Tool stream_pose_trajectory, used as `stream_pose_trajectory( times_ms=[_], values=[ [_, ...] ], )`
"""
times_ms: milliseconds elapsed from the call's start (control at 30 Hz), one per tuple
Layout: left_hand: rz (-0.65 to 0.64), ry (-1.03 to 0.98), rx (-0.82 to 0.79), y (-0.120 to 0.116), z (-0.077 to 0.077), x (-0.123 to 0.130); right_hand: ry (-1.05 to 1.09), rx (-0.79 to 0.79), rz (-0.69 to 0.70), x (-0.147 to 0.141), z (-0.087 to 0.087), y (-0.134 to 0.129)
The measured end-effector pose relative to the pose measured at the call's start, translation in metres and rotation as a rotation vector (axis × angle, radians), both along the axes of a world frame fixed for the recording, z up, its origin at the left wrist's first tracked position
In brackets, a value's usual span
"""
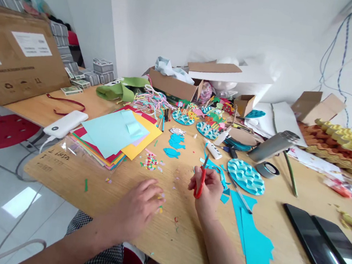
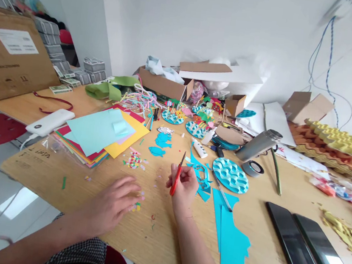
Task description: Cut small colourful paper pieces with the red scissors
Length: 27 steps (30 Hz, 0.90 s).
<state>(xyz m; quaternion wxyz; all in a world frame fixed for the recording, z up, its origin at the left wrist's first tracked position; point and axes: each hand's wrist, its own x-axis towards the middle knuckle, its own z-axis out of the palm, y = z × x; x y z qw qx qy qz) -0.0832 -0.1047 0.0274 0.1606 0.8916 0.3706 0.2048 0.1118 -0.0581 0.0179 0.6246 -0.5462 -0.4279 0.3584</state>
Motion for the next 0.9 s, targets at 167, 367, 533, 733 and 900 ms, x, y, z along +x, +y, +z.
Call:
stream_pose_trajectory(
  times_ms=[167,367,533,733,900],
  values=[
    [-0.072,0.104,0.069,-0.019,-0.009,0.013,-0.009,0.017,-0.015,-0.002,0.002,-0.001],
    [-0.185,0.174,0.146,-0.028,-0.019,0.047,0.018,0.013,0.002,-0.002,0.002,-0.001],
    [-0.188,0.167,0.139,-0.025,-0.003,0.040,0.008,0.041,0.001,-0.001,0.002,-0.001],
    [-0.344,0.257,0.216,-0.039,0.005,-0.015,0.036,0.023,-0.020,0.002,0.001,0.002],
    [-0.377,0.244,0.381,-0.045,-0.016,-0.013,0.052,-0.002,-0.022,0.001,-0.003,0.004]
  ],
)
